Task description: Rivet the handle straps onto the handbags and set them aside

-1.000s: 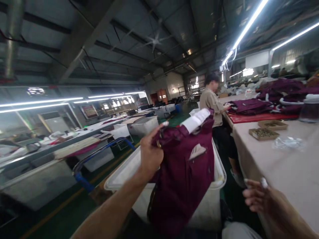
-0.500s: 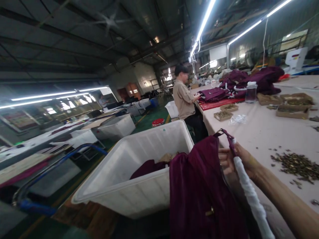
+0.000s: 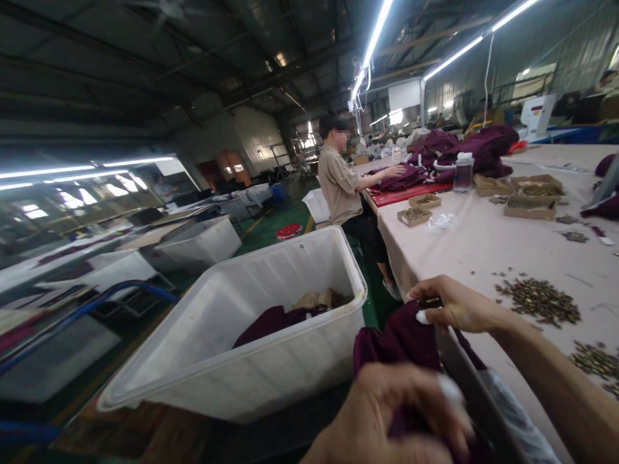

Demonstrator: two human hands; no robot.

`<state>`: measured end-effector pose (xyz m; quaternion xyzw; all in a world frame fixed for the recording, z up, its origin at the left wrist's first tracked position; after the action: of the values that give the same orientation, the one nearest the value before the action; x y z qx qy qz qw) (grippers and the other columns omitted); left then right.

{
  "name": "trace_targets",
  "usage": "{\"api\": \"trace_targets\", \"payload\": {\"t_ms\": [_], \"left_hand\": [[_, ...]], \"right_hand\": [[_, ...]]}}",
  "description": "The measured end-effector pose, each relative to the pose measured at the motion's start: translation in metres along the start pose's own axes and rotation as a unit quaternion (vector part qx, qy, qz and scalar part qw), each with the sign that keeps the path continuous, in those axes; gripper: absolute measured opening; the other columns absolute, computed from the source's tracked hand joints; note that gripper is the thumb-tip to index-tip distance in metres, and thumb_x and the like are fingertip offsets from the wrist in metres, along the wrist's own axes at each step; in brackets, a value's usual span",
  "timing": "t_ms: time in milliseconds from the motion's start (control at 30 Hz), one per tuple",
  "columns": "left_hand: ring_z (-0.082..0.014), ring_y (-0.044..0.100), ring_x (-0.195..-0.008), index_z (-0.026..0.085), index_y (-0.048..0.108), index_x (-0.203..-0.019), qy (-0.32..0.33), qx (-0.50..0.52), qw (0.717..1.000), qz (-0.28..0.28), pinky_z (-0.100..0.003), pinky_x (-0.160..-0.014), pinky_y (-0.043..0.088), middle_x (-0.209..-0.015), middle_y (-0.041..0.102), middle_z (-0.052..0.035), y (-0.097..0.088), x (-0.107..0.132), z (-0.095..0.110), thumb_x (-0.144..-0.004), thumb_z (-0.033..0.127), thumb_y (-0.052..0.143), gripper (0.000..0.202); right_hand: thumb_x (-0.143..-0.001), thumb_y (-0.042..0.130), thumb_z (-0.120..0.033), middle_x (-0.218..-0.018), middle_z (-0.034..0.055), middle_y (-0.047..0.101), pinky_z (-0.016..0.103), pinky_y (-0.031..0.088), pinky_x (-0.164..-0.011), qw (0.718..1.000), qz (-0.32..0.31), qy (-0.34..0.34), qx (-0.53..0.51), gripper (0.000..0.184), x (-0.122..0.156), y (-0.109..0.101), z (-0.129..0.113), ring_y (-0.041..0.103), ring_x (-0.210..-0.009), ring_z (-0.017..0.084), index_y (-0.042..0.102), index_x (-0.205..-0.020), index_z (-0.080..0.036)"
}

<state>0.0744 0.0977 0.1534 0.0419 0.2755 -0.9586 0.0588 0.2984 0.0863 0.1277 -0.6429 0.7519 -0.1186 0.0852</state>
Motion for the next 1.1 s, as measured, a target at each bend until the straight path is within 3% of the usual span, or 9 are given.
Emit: {"api": "trace_targets", "payload": {"t_ms": [67,133,233,333,500,633,800,967,1100], "left_hand": [[-0.0295,0.062,-0.126,0.028,0.058,-0.141,-0.039,-0.017,0.972,0.231,-0.049,-0.115,0.045,-0.131,0.067,-0.0114,-0.032,-0.026,-0.027,-0.095,0.046,0.064,0.049],[-0.0328,0.053,-0.136,0.026,0.048,-0.149,-0.033,-0.013,0.947,0.318,-0.053,-0.122,0.036,-0.142,0.06,-0.0134,-0.044,-0.051,-0.056,-0.08,0.044,0.083,0.079],[-0.0305,0.062,-0.126,0.021,0.045,-0.15,0.0,0.103,0.962,0.251,-0.049,-0.114,0.047,-0.135,0.064,-0.015,-0.036,-0.08,-0.095,-0.078,0.036,0.084,0.083],[-0.0271,0.065,-0.119,0.021,0.058,-0.14,0.0,0.117,0.967,0.227,-0.045,-0.11,0.05,-0.127,0.069,-0.0107,-0.028,-0.084,-0.113,-0.08,0.026,0.08,0.064],[-0.0237,0.068,-0.106,0.024,0.077,-0.119,-0.016,0.053,0.974,0.221,-0.038,-0.101,0.052,-0.113,0.075,-0.0045,-0.029,-0.078,-0.108,-0.083,0.016,0.069,0.038],[-0.0225,0.07,-0.098,0.026,0.079,-0.116,-0.036,-0.006,0.979,0.198,-0.033,-0.091,0.055,-0.108,0.077,-0.0038,-0.032,-0.083,-0.105,-0.083,0.029,0.074,0.033],[-0.024,0.07,-0.09,0.029,0.081,-0.106,-0.049,-0.136,0.983,0.11,-0.034,-0.083,0.054,-0.098,0.077,-0.0036,-0.023,-0.098,-0.095,-0.082,0.044,0.075,0.029],[-0.0255,0.068,-0.099,0.019,0.076,-0.114,0.097,-0.184,0.978,0.027,-0.037,-0.093,0.051,-0.108,0.075,-0.0097,0.007,-0.116,-0.07,-0.076,0.011,0.06,0.041],[-0.0206,0.068,-0.078,0.014,0.077,-0.094,0.03,-0.008,0.997,-0.072,-0.029,-0.074,0.051,-0.084,0.075,-0.0074,0.033,-0.129,-0.09,-0.068,0.006,0.05,0.038]], "right_hand": [[-0.072,0.066,-0.016,-0.091,0.0022,0.072,0.024,0.052,-0.051,1.0,-0.018,0.001,-0.009,0.053,0.002,0.005,-0.003,0.061,-0.056,0.012,0.063,-0.124,-0.016],[-0.069,0.064,-0.011,-0.091,0.001,0.071,0.025,0.054,-0.056,0.999,-0.028,-0.016,-0.01,0.054,0.003,0.008,-0.007,0.064,-0.065,0.015,0.062,-0.122,-0.017],[-0.064,0.059,-0.007,-0.099,0.0029,0.069,0.026,0.058,-0.063,0.999,-0.019,-0.023,-0.031,0.057,0.006,0.005,-0.009,0.067,-0.084,0.02,0.059,-0.119,-0.018],[-0.064,0.061,-0.008,-0.116,0.0073,0.065,0.029,0.06,-0.065,0.997,-0.018,0.004,-0.08,0.061,0.01,-0.002,-0.001,0.066,-0.097,0.024,0.053,-0.123,-0.019],[-0.07,0.069,-0.011,-0.098,0.0036,0.067,0.029,0.054,-0.071,0.999,0.031,0.003,-0.016,0.038,0.024,-0.012,0.021,0.064,-0.09,0.02,0.062,-0.107,-0.017],[-0.077,0.07,-0.019,-0.095,0.006,0.072,0.035,0.053,-0.08,0.993,0.105,-0.009,0.058,0.029,0.05,-0.008,0.041,0.065,-0.09,0.023,0.07,-0.105,-0.015],[-0.087,0.06,-0.026,-0.101,0.0093,0.071,0.032,0.053,-0.067,0.974,0.195,0.026,0.111,0.029,0.082,-0.001,0.06,0.065,-0.084,0.022,0.075,-0.11,-0.017],[-0.09,0.06,-0.028,-0.081,0.0059,0.071,0.03,0.048,-0.063,0.98,0.126,0.077,0.133,0.024,0.097,-0.003,0.065,0.062,-0.07,0.018,0.077,-0.103,-0.015],[-0.091,0.068,-0.037,-0.088,0.0098,0.076,0.031,0.054,-0.072,0.992,-0.014,0.103,-0.065,0.03,0.109,0.0,0.064,0.07,-0.075,0.02,0.073,-0.107,-0.013]]}}
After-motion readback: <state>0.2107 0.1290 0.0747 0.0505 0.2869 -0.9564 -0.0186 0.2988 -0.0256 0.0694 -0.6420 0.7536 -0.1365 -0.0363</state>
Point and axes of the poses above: each hand's wrist, its own x-axis away from the middle knuckle, its own y-axis out of the palm, z = x × y, the point moved 5 cm from there along -x, towards the middle knuckle
